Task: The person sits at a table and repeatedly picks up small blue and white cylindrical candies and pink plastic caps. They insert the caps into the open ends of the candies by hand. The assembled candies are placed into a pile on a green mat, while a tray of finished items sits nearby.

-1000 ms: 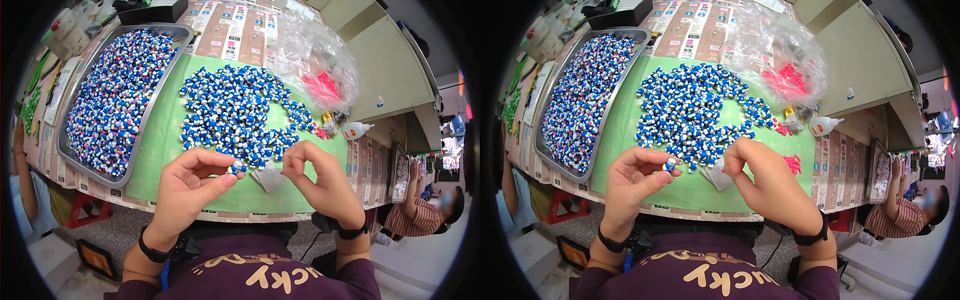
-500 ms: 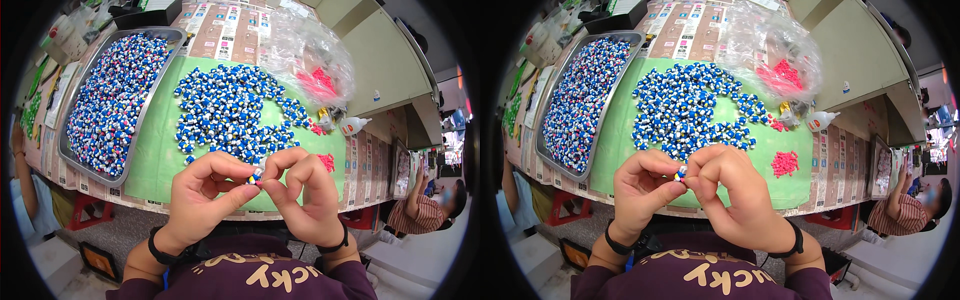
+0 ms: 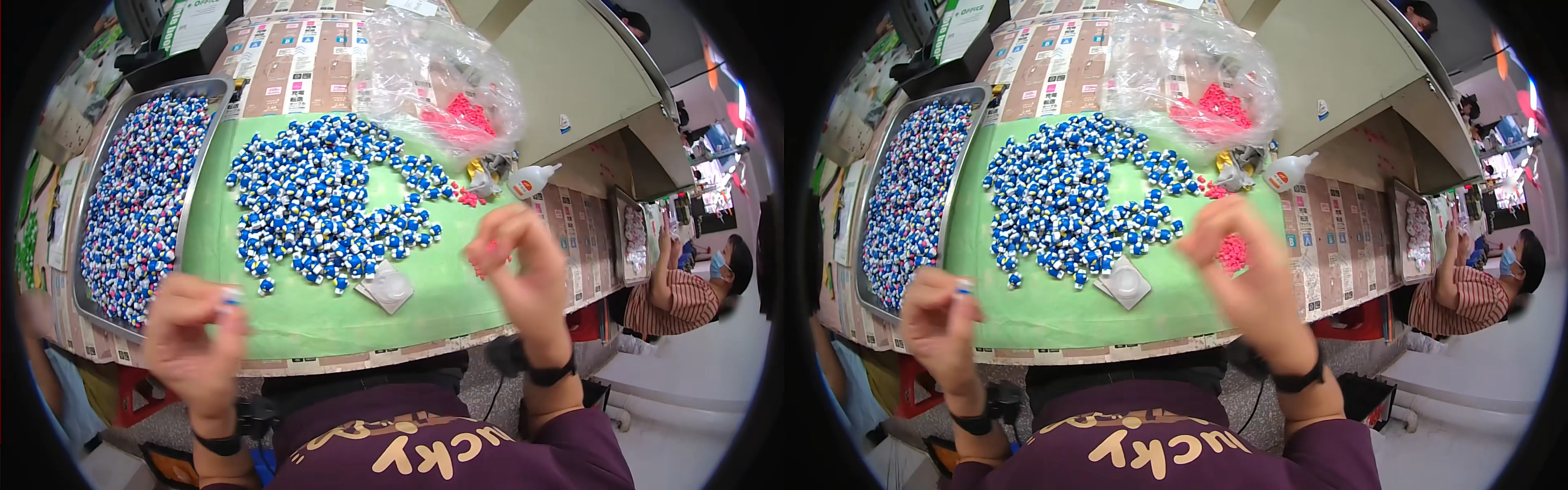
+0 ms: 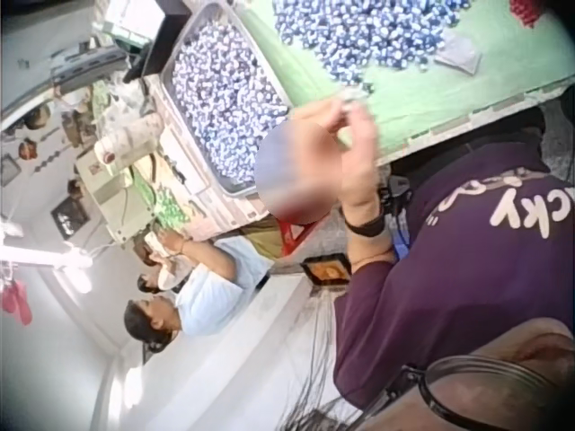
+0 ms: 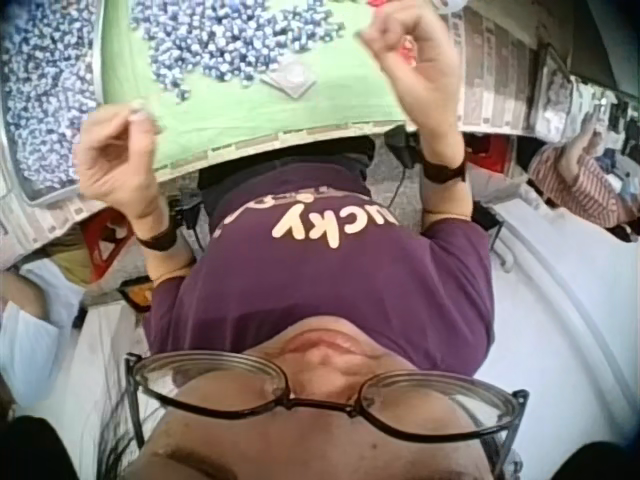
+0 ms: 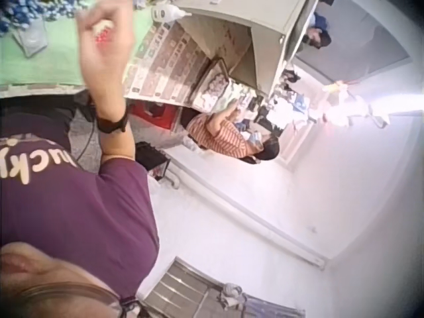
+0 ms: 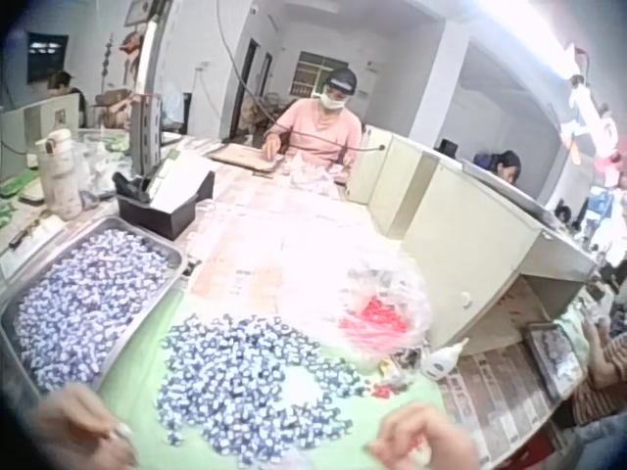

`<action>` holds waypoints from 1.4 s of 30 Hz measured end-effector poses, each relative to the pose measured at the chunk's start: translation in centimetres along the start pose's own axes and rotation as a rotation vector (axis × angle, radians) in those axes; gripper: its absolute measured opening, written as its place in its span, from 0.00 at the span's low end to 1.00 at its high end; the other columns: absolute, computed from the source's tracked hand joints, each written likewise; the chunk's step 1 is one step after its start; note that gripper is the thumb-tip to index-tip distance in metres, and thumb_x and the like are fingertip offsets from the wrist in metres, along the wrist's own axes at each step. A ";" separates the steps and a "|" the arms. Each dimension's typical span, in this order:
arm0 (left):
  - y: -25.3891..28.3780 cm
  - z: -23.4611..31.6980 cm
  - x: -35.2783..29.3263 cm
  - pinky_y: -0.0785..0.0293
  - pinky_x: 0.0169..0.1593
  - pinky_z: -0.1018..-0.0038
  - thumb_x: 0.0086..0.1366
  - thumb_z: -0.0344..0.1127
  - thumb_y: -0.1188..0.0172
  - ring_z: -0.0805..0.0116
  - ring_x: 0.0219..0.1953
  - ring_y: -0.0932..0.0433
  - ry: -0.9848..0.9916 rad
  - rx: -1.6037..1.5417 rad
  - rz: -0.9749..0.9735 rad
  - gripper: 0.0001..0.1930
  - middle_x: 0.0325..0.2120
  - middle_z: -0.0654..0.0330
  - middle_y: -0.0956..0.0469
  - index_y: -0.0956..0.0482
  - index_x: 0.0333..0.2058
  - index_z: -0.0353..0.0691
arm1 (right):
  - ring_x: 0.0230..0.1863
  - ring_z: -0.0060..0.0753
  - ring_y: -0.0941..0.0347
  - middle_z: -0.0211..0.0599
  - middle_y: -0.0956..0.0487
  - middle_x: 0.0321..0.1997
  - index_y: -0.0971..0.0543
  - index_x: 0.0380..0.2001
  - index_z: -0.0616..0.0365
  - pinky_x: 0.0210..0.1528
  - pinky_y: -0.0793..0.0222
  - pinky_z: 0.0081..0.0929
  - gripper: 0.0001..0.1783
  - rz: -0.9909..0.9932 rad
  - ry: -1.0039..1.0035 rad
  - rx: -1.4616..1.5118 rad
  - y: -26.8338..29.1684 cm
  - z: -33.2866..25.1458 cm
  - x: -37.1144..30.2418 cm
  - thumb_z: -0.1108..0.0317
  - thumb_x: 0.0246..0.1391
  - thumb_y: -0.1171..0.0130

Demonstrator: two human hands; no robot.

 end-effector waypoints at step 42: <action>-11.4 -1.1 -3.6 0.24 0.30 0.81 0.65 0.23 0.42 0.75 0.34 0.23 0.838 -0.619 -0.618 0.06 0.39 0.58 0.27 0.21 0.41 0.32 | 0.38 0.35 0.24 0.37 0.20 0.36 0.25 0.28 0.56 0.42 0.30 0.29 0.15 -0.345 0.078 0.173 -4.4 -5.1 -2.4 0.87 0.42 0.34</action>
Point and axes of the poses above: each hand's wrist, its own x-axis towards the middle knuckle, its own y-axis out of the back of the hand, z = x × y, the point moved 8 cm from there along x, towards the middle knuckle
